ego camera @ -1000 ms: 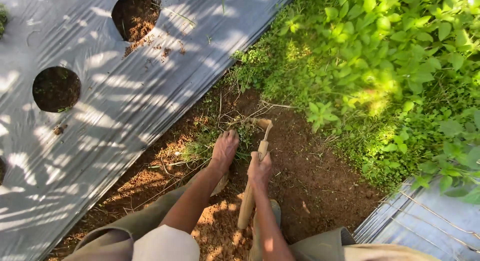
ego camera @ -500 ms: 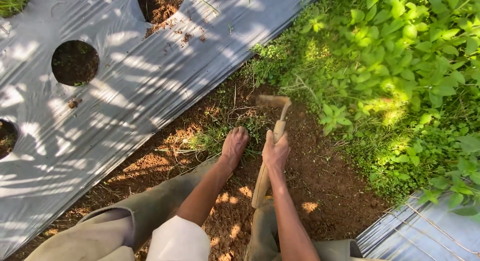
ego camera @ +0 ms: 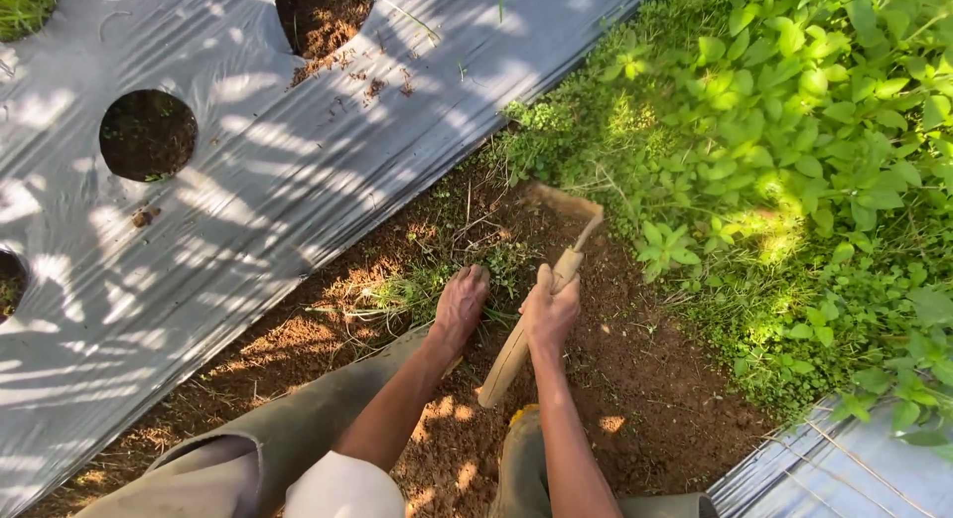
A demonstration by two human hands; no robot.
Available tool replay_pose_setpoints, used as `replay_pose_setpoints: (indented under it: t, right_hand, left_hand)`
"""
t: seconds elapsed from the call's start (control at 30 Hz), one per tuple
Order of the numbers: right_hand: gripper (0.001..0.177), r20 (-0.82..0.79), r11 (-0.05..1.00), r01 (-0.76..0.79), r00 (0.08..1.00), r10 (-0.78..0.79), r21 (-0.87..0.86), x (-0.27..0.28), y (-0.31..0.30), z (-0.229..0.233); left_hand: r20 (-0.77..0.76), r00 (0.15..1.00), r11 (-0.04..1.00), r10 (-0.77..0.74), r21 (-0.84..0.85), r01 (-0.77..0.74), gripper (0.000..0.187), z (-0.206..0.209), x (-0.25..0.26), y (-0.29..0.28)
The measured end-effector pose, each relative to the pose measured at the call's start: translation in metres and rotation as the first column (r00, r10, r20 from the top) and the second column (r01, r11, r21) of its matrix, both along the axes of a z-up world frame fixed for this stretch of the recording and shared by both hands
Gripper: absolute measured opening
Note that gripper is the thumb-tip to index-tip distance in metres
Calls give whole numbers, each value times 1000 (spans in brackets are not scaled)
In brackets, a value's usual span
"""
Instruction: The person pulls weeds from around small plants growing through a plastic sheet and then uses a hoe to clear weeds from the soil between the rows.
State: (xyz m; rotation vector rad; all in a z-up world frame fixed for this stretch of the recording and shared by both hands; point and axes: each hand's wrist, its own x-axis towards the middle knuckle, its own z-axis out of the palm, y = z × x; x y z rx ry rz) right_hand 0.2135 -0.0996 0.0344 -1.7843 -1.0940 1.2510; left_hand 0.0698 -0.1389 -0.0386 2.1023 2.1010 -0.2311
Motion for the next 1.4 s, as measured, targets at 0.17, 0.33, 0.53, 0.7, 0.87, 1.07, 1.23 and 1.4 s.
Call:
replay_pose_setpoints:
  t: [0.17, 0.33, 0.53, 0.7, 0.87, 1.07, 1.23, 1.4]
  right_hand:
    - [24, -89, 995, 95, 992, -92, 41, -5, -10, 30]
    - [28, -27, 984, -127, 992, 125, -122, 5, -22, -42]
    - [23, -70, 998, 37, 997, -33, 60, 2, 2, 7]
    - [19, -87, 980, 105, 992, -91, 167, -4, -5, -16]
    - [25, -23, 973, -194, 981, 193, -129, -3, -21, -37]
    - [27, -65, 999, -41, 997, 41, 9, 11, 13, 49]
    - [22, -164, 995, 96, 981, -102, -40, 32, 17, 27]
    - [21, -191, 984, 156, 967, -171, -88, 35, 17, 20]
  left_hand:
    - [45, 999, 994, 25, -109, -20, 41, 51, -4, 15]
    - [57, 998, 989, 17, -146, -9, 46, 56, -19, 26]
    - [164, 952, 935, 257, -291, -203, 61, 123, -3, 24]
    - [178, 949, 937, 260, -284, -204, 59, 74, -7, 18]
    - [184, 962, 957, 203, -246, -154, 58, 79, -14, 11]
    - [97, 968, 971, 232, 43, -237, 53, 47, -58, 24]
    - [169, 975, 989, 143, -69, -133, 71, 122, -15, 27]
    - [-52, 983, 958, -177, -239, 160, 84, 101, 14, 24]
